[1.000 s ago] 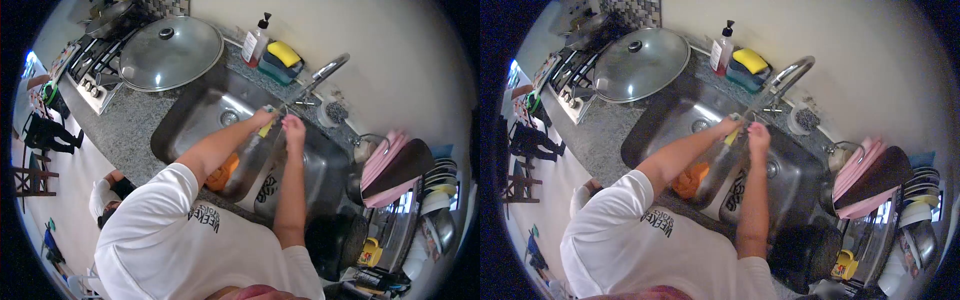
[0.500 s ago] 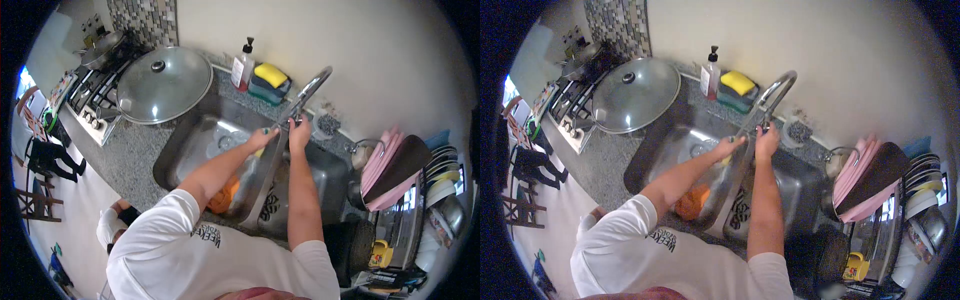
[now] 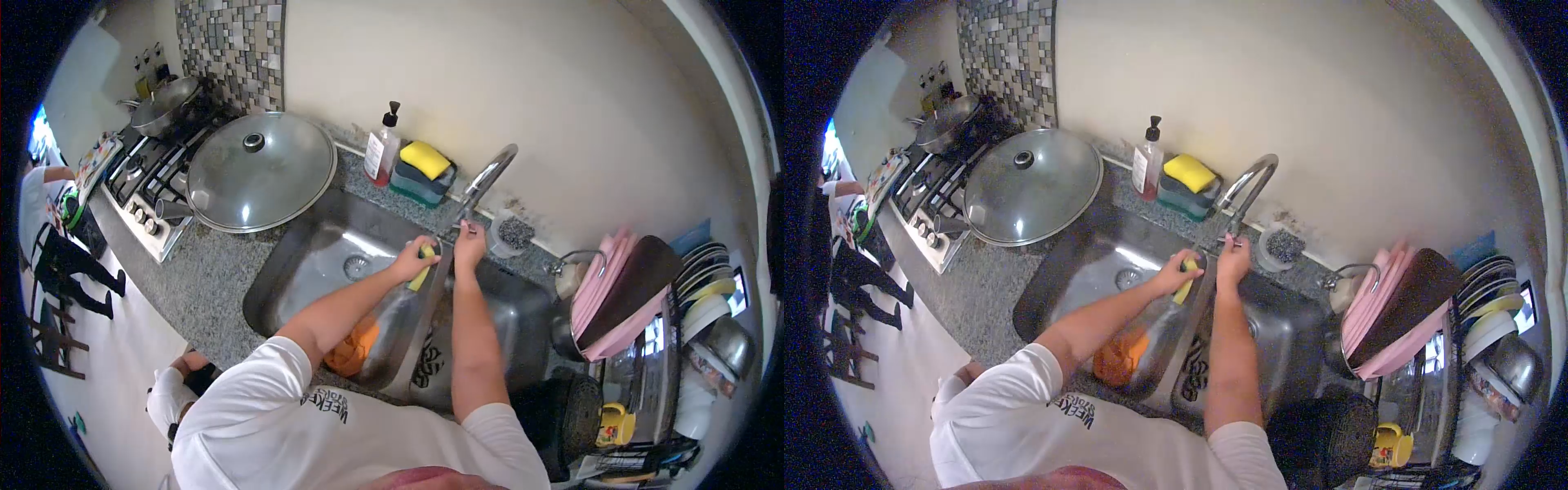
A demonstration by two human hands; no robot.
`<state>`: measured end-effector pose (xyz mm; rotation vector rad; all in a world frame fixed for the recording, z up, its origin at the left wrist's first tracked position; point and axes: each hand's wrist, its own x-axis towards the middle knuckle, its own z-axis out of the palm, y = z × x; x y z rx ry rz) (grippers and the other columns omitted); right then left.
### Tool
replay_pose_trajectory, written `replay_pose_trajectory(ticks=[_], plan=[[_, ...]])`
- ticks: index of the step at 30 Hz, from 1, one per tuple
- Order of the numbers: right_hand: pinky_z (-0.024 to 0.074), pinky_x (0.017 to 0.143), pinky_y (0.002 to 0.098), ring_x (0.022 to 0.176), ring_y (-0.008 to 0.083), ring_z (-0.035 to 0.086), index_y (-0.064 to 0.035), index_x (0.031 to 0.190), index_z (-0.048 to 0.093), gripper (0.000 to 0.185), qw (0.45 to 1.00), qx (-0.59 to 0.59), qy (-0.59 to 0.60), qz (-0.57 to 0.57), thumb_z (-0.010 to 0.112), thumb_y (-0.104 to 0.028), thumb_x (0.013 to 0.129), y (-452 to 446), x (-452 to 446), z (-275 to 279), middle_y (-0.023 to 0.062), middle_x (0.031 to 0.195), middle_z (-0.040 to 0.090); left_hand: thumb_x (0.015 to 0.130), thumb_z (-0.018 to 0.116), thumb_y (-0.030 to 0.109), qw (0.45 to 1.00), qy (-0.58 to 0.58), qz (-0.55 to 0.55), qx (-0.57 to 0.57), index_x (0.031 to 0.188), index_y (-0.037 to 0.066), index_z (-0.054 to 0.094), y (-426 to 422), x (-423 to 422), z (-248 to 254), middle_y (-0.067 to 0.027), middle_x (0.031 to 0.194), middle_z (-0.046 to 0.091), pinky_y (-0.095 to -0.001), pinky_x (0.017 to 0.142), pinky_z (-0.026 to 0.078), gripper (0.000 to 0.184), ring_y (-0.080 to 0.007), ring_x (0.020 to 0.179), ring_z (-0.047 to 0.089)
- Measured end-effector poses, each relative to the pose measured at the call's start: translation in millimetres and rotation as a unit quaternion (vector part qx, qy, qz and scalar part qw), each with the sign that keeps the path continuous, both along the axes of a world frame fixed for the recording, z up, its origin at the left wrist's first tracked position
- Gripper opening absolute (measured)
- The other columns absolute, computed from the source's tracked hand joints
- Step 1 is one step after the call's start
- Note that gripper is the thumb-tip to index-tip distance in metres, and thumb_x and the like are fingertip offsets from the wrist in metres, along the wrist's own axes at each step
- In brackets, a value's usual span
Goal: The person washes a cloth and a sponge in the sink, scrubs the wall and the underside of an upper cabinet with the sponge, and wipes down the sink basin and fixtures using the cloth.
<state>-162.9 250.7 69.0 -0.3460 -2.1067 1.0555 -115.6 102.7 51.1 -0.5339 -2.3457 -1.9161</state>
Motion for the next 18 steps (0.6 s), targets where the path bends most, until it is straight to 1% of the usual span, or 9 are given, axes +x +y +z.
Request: replay_pose_trajectory(ticks=[2,5,7,8,9,10,12,15,18], plan=[[0.0462,0.059,0.04,0.059,0.0293,0.057,0.0008,0.095,0.054,0.038,0.989,-0.143,-0.022,0.027,0.066,-0.03,0.076,7.1,-22.8,-31.5,0.013,0.069,0.06,0.076,0.066,0.024,0.993,0.103,0.037,-0.055,0.104,0.007,0.051,3.5,-1.1,-9.6,-0.0084,0.088,0.054,-0.0317,0.08,0.041,0.036,-0.0205,0.087,0.052],[0.0468,0.063,0.0361,0.067,0.0243,0.057,0.0014,0.106,0.048,0.047,0.929,-0.354,0.072,0.076,0.066,-0.03,0.076,-11.2,-19.4,-22.0,0.0125,0.079,0.058,0.08,0.063,0.022,0.997,0.06,-0.012,0.045,0.105,0.009,0.052,2.9,-11.8,-33.8,-0.006,0.084,0.055,-0.0314,0.071,0.046,0.03,-0.0189,0.081,0.054],[0.0463,0.068,0.0343,0.079,0.0229,0.055,-0.0001,0.117,0.041,0.057,0.983,-0.151,0.04,-0.094,0.067,-0.029,0.075,-41.7,4.6,-12.7,0.0137,0.094,0.053,0.082,0.06,0.021,0.984,-0.094,-0.016,0.15,0.105,0.01,0.052,-13.5,2.5,-11.5,-0.005,0.085,0.055,-0.0307,0.064,0.047,0.026,-0.0169,0.077,0.055],[0.046,0.071,0.0333,0.085,0.0222,0.054,-0.0009,0.122,0.037,0.063,0.983,-0.045,0.025,-0.177,0.068,-0.029,0.074,-56.9,23.3,-5.9,0.0142,0.101,0.05,0.084,0.059,0.02,0.964,-0.169,-0.017,0.203,0.106,0.011,0.052,-24.5,10.9,2.7,-0.0045,0.085,0.055,-0.0303,0.061,0.048,0.025,-0.016,0.075,0.056],[0.0438,0.077,0.0339,0.095,0.0225,0.049,-0.0026,0.127,0.03,0.071,0.993,-0.102,-0.036,0.046,0.069,-0.029,0.073,-64.5,46.6,-1.7,0.0144,0.111,0.043,0.085,0.058,0.022,0.942,-0.209,-0.037,0.26,0.105,0.012,0.052,-35.4,17.8,10.7,-0.004,0.085,0.055,-0.0297,0.055,0.048,0.023,-0.0142,0.073,0.056],[0.0416,0.084,0.0345,0.104,0.0228,0.045,-0.0042,0.132,0.024,0.08,0.947,-0.152,-0.1,0.265,0.071,-0.029,0.072,-70.0,72.5,-2.7,0.0146,0.121,0.036,0.085,0.058,0.022,0.928,-0.232,-0.047,0.287,0.105,0.012,0.052,-46.2,27.7,19.4,-0.004,0.085,0.055,-0.0295,0.057,0.048,0.023,-0.0143,0.073,0.056],[0.0393,0.088,0.0326,0.112,0.0242,0.041,-0.007,0.136,0.013,0.09,0.803,-0.267,-0.234,0.479,0.072,-0.023,0.07,-88.5,116.1,-15.1,0.013,0.127,0.031,0.085,0.058,0.022,0.896,-0.279,-0.07,0.339,0.105,0.011,0.052,-64.9,47.7,31.5,-0.0041,0.084,0.055,-0.029,0.06,0.049,0.024,-0.0145,0.074,0.056],[0.0381,0.09,0.0319,0.115,0.0231,0.039,-0.0086,0.137,0.008,0.091,0.772,-0.214,-0.265,0.537,0.069,-0.014,0.07,-92.2,133.3,-13.7,0.0115,0.127,0.035,0.085,0.057,0.023,0.92,-0.227,-0.048,0.315,0.102,0.008,0.054,-72.1,50.6,-1.7,-0.0046,0.087,0.057,-0.0289,0.066,0.048,0.023,-0.0153,0.075,0.056],[0.0405,0.088,0.0324,0.112,0.0213,0.042,-0.008,0.137,0.006,0.09,0.84,-0.108,-0.206,0.49,0.064,-0.004,0.069,-119.0,121.7,-38.5,0.0083,0.123,0.039,0.086,0.055,0.027,0.945,-0.215,0.064,0.238,0.095,0.004,0.056,-70.7,56.7,4.4,-0.0063,0.084,0.059,-0.0299,0.066,0.047,0.025,-0.0153,0.074,0.056]])
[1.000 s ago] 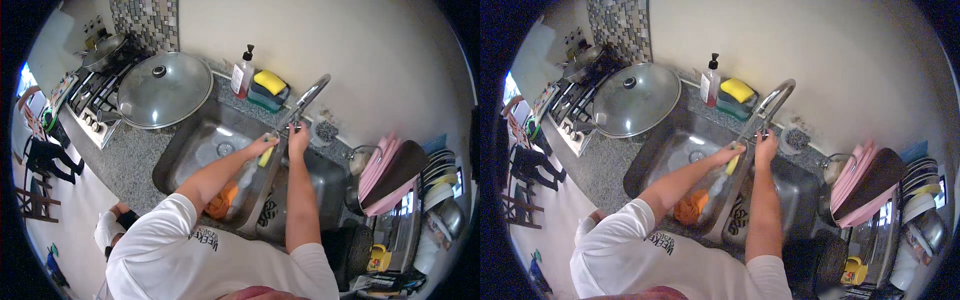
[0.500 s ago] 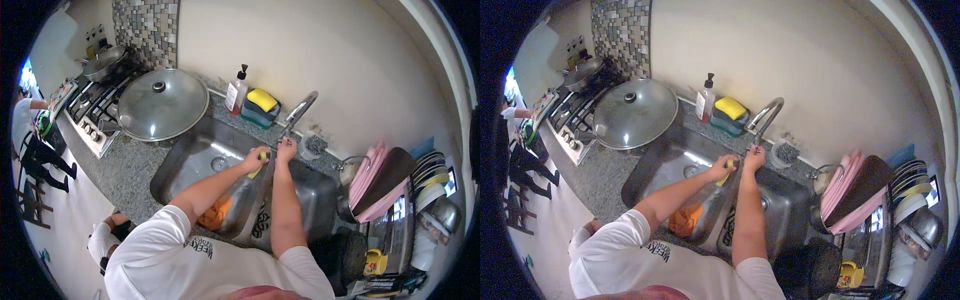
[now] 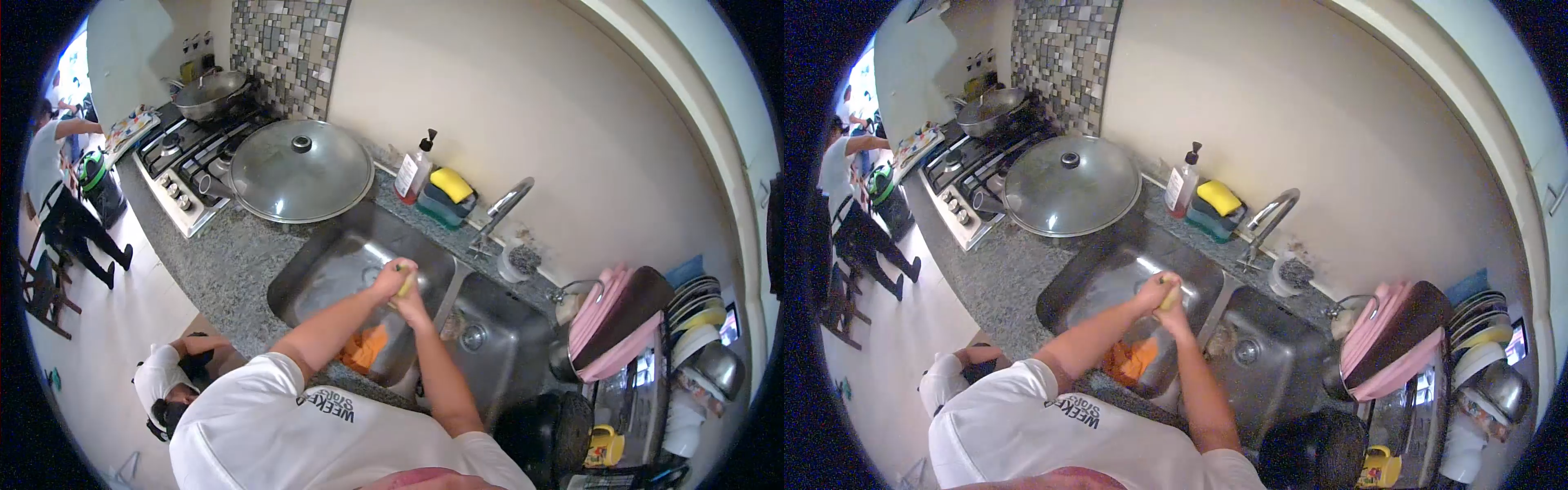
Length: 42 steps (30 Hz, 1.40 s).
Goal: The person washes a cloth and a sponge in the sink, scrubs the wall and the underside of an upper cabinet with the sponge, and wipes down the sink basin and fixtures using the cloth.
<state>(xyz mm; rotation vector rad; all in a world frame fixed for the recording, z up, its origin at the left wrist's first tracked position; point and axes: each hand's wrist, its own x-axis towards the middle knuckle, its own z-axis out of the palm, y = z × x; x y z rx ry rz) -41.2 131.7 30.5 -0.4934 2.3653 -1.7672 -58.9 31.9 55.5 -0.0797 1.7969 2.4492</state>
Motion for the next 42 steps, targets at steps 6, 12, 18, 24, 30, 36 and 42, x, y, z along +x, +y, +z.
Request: replay_pose_trajectory(ticks=[6,12,18,24,30,36,42], plan=[[0.0415,0.084,0.0369,0.099,0.0313,0.055,-0.0068,0.123,0.041,0.048,0.973,0.222,-0.061,-0.035,0.05,-0.029,0.081,-16.2,-4.6,-34.2,0.0226,0.106,0.056,0.087,0.048,0.036,0.951,-0.03,0.09,-0.295,0.086,0.001,0.063,2.9,-23.6,-81.6,-0.0142,0.076,0.062,-0.036,0.064,0.045,0.039,-0.0224,0.068,0.057],[0.0408,0.086,0.0386,0.101,0.0318,0.054,-0.0087,0.117,0.048,0.043,0.937,0.343,-0.066,0.019,0.05,-0.032,0.081,-14.6,-13.9,-91.9,0.0205,0.109,0.056,0.087,0.044,0.038,0.889,0.052,0.017,-0.454,0.086,0.0,0.061,-2.7,-39.7,-153.6,-0.0181,0.075,0.062,-0.0426,0.065,0.045,0.041,-0.0325,0.069,0.058],[0.0476,0.068,0.0414,0.075,0.0321,0.062,0.0011,0.125,0.034,0.068,0.955,0.255,-0.139,-0.061,0.06,-0.034,0.073,6.1,-3.9,35.3,0.0222,0.089,0.061,0.086,0.04,0.052,0.971,-0.164,-0.168,-0.045,0.117,0.005,0.046,-28.9,-14.1,-27.4,-0.0122,0.107,0.052,-0.0361,0.087,0.037,0.057,-0.0211,0.098,0.048],[0.0381,0.09,0.0402,0.108,0.0382,0.044,-0.002,0.133,0.024,0.07,0.936,0.202,0.229,-0.177,0.06,-0.017,0.074,35.5,-5.2,113.9,0.0293,0.118,0.041,0.08,0.036,0.065,0.942,-0.088,-0.321,-0.043,0.135,0.011,0.026,-79.2,-15.0,-39.3,-0.0152,0.136,0.03,-0.0416,0.104,0.017,0.077,-0.0288,0.124,0.028],[0.0441,0.083,0.0412,0.095,0.0344,0.055,-0.0166,0.137,0.021,0.072,0.934,0.341,0.087,-0.063,0.056,-0.015,0.074,16.4,41.7,35.3,0.0233,0.106,0.054,0.067,0.053,0.066,0.534,0.158,-0.571,-0.603,0.129,0.012,0.039,-66.1,53.6,-202.5,-0.0167,0.127,0.043,-0.0408,0.101,0.022,0.083,-0.0334,0.12,0.035],[0.0444,0.079,0.0397,0.095,0.032,0.056,-0.0155,0.12,0.049,0.051,0.926,0.32,-0.055,0.192,0.064,-0.034,0.074,27.7,56.3,52.2,0.0154,0.1,0.06,0.065,0.066,0.045,0.402,0.224,-0.654,-0.601,0.092,0.012,0.064,-43.0,63.2,-273.4,-0.0108,0.088,0.063,-0.0368,0.069,0.044,0.043,-0.0237,0.082,0.057],[0.044,0.079,0.0372,0.091,0.0272,0.058,-0.0172,0.113,0.057,0.045,0.87,0.42,0.018,0.258,0.065,-0.036,0.072,36.9,62.8,62.4,0.0095,0.099,0.062,0.063,0.068,0.037,0.693,0.018,-0.535,-0.483,0.088,0.008,0.063,-71.1,82.1,-52.1,-0.0075,0.072,0.061,-0.036,0.057,0.046,0.039,-0.0186,0.065,0.058]])
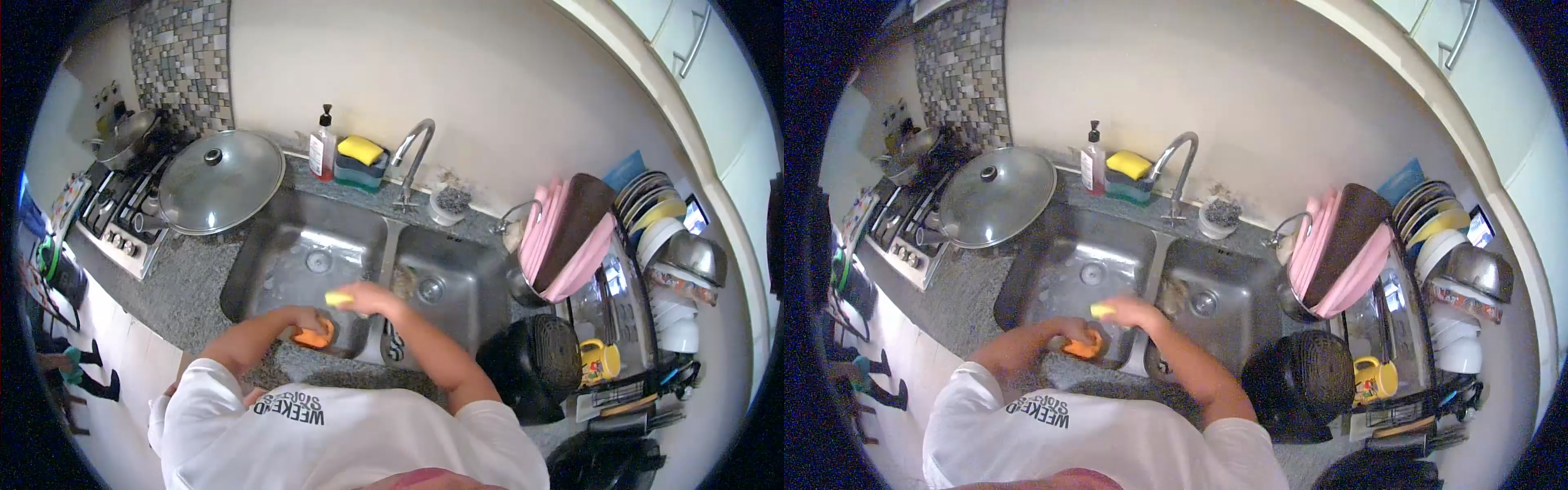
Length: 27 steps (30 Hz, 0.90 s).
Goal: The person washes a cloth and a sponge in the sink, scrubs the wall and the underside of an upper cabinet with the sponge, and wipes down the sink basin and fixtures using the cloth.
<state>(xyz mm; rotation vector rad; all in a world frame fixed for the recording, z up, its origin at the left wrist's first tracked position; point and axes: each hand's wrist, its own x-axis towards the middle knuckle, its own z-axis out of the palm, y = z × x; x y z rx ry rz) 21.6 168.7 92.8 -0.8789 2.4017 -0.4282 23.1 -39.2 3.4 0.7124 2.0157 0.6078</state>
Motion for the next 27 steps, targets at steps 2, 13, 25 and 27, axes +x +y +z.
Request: replay_pose_trajectory(ticks=[2,13,25,27], plan=[[0.0438,0.08,0.0361,0.092,0.0261,0.058,-0.0167,0.112,0.058,0.047,0.991,-0.072,0.111,-0.025,0.067,-0.035,0.07,7.0,6.0,9.8,0.0088,0.1,0.062,0.063,0.068,0.036,0.994,-0.019,0.092,-0.052,0.087,0.009,0.064,-12.6,-2.3,6.9,-0.0057,0.069,0.06,-0.0361,0.057,0.046,0.036,-0.0171,0.064,0.058],[0.039,0.091,0.0335,0.106,0.0209,0.05,-0.0134,0.12,0.05,0.057,0.979,-0.19,0.043,0.069,0.071,-0.029,0.07,21.2,-51.8,114.1,0.0109,0.114,0.055,0.066,0.061,0.026,0.991,0.01,-0.062,-0.117,0.076,0.012,0.062,-29.7,18.1,-52.4,-0.0081,0.072,0.059,-0.0346,0.061,0.043,0.017,-0.018,0.07,0.054],[0.0345,0.091,0.046,0.112,0.0302,0.044,-0.0036,0.112,0.052,0.041,0.454,-0.191,0.829,-0.267,0.058,-0.012,0.072,111.6,-349.9,406.6,0.0162,0.116,0.052,0.075,0.054,0.051,0.978,0.136,0.067,-0.146,0.133,0.028,0.032,-21.9,14.2,52.6,-0.0179,0.141,0.017,-0.0578,0.101,0.013,0.066,-0.0387,0.129,0.014],[0.0314,0.095,0.0457,0.108,0.0317,0.045,-0.0034,0.11,0.053,0.034,0.489,-0.184,0.815,-0.25,0.048,-0.011,0.077,21.7,-397.8,400.5,0.0152,0.118,0.05,0.076,0.053,0.051,0.973,0.172,0.118,-0.094,0.133,0.029,0.03,-25.9,-1.6,36.3,-0.017,0.141,0.017,-0.0578,0.101,0.011,0.065,-0.0386,0.13,0.011]])
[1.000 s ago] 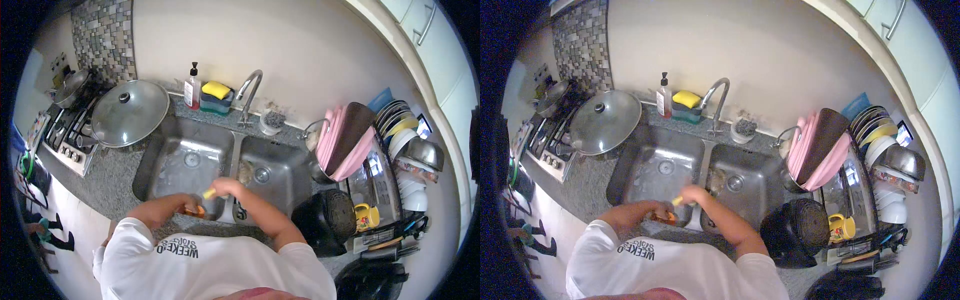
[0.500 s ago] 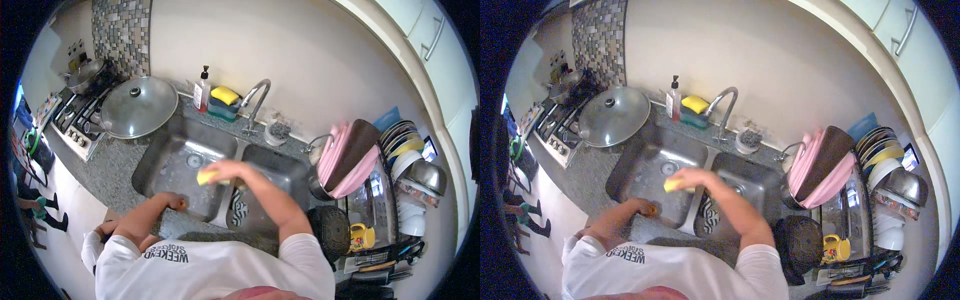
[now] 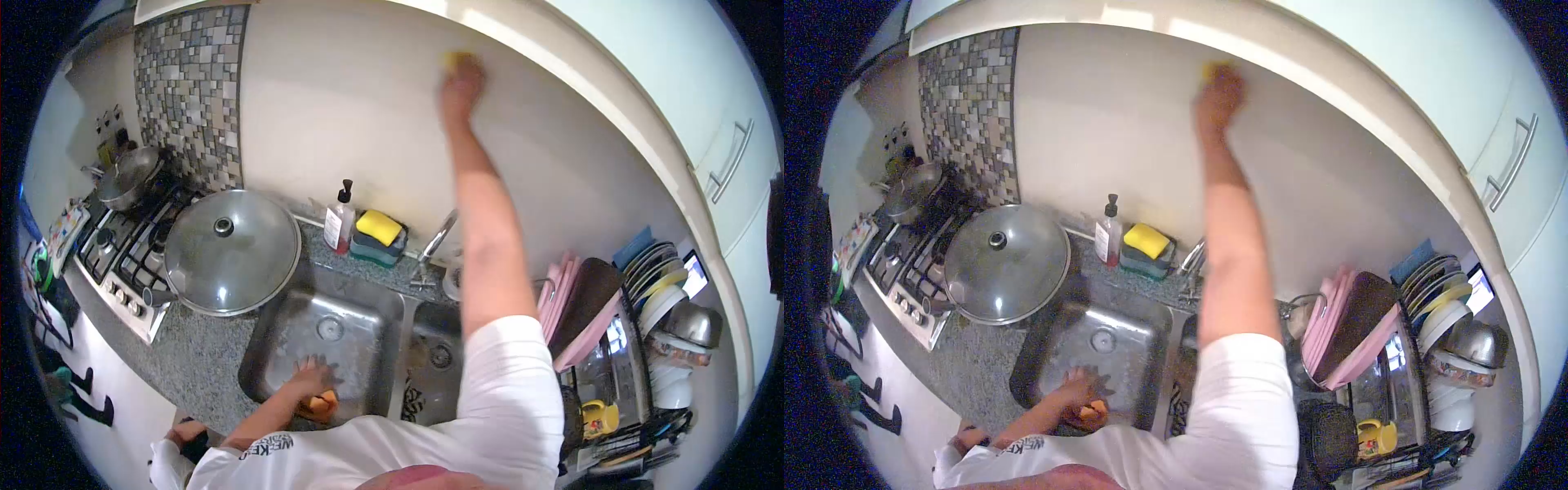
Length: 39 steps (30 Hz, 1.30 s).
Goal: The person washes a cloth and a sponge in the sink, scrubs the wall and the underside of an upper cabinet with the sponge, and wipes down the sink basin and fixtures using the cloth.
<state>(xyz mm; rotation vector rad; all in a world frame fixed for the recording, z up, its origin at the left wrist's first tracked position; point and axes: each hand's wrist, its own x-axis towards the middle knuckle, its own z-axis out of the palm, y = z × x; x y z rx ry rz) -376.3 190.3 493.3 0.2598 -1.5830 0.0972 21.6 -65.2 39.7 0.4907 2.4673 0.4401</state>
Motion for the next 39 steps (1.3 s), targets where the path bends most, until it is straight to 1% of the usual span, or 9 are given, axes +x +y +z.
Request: replay_pose_trajectory(ticks=[5,9,13,21,25,29,31,32,39], plan=[[0.0344,0.091,0.0444,0.104,0.0272,0.049,-0.0074,0.108,0.055,0.032,0.986,0.164,-0.031,-0.026,0.045,-0.009,0.078,-29.6,36.4,4.2,0.0131,0.113,0.053,0.078,0.054,0.045,0.987,0.096,0.065,0.109,0.127,0.021,0.041,-30.8,-31.4,-0.6,-0.0167,0.137,0.025,-0.0517,0.102,0.016,0.056,-0.0374,0.127,0.018],[0.0379,0.088,0.0432,0.098,0.0317,0.053,-0.0051,0.099,0.059,0.033,0.995,0.004,0.066,-0.076,0.052,-0.001,0.067,71.2,69.6,-6.1,0.0134,0.103,0.059,0.077,0.058,0.037,0.957,0.145,0.13,0.214,0.115,0.01,0.052,-75.3,-62.6,10.2,-0.0184,0.126,0.04,-0.0425,0.098,0.029,0.047,-0.0361,0.117,0.034],[0.0362,0.091,0.0428,0.102,0.0306,0.051,-0.0019,0.107,0.056,0.04,0.985,-0.098,0.125,-0.067,0.055,-0.006,0.067,-8.3,4.8,-4.1,0.0168,0.11,0.055,0.077,0.06,0.031,0.913,0.216,0.17,0.302,0.11,0.007,0.055,-92.2,-79.7,16.2,-0.0179,0.114,0.05,-0.0391,0.093,0.036,0.04,-0.0353,0.107,0.045],[0.0324,0.093,0.0443,0.105,0.0302,0.049,-0.0074,0.103,0.057,0.033,0.97,0.233,-0.016,0.075,0.045,-0.002,0.073,-183.5,-38.7,10.9,0.0112,0.114,0.053,0.077,0.06,0.024,0.878,0.149,0.265,0.369,0.102,0.007,0.055,-98.1,-87.4,19.0,-0.0193,0.095,0.058,-0.0401,0.084,0.04,0.031,-0.0361,0.093,0.053],[0.0375,0.092,0.0399,0.105,0.0295,0.049,-0.0019,0.11,0.053,0.038,0.994,0.089,0.036,-0.052,0.055,-0.004,0.072,-78.1,4.8,3.4,0.0156,0.113,0.053,0.076,0.062,0.024,0.847,0.283,0.237,0.383,0.101,0.005,0.055,-96.5,-88.7,-3.7,-0.0197,0.099,0.056,-0.0417,0.084,0.039,0.032,-0.0381,0.096,0.051],[0.0381,0.079,0.0364,0.09,0.0264,0.05,0.0047,0.095,0.055,0.022,0.863,-0.307,0.122,0.381,0.055,-0.009,0.077,4.5,7.6,29.1,0.0143,0.095,0.057,0.075,0.063,0.025,0.839,0.261,0.252,0.405,0.099,0.005,0.055,-89.4,-93.5,-11.9,-0.0199,0.103,0.054,-0.0431,0.086,0.038,0.033,-0.039,0.099,0.049],[0.0375,0.079,0.0397,0.088,0.0288,0.05,0.0052,0.091,0.055,0.023,0.914,-0.354,0.054,0.19,0.055,-0.014,0.079,-10.4,16.2,57.8,0.0147,0.092,0.056,0.075,0.063,0.026,0.843,0.247,0.252,0.405,0.099,0.005,0.055,-87.2,-92.8,-12.3,-0.0201,0.104,0.054,-0.0438,0.087,0.037,0.033,-0.0387,0.101,0.048],[0.0366,0.079,0.0424,0.088,0.0303,0.05,0.0049,0.09,0.055,0.026,0.962,-0.265,0.068,-0.018,0.056,-0.019,0.08,-12.4,-21.6,67.3,0.0155,0.092,0.056,0.075,0.062,0.027,0.844,0.256,0.247,0.401,0.1,0.006,0.055,-86.0,-92.3,-6.5,-0.0202,0.104,0.054,-0.044,0.087,0.037,0.034,-0.0384,0.102,0.048],[0.0405,0.086,0.0387,0.102,0.0325,0.048,0.0034,0.102,0.055,0.026,0.988,0.096,0.119,-0.025,0.048,-0.006,0.079,-249.6,-22.6,47.4,0.0196,0.112,0.052,0.078,0.058,0.033,0.884,0.223,0.224,0.346,0.103,0.008,0.055,-88.3,-85.0,4.8,-0.0215,0.105,0.054,-0.0448,0.091,0.034,0.036,-0.0395,0.103,0.046]])
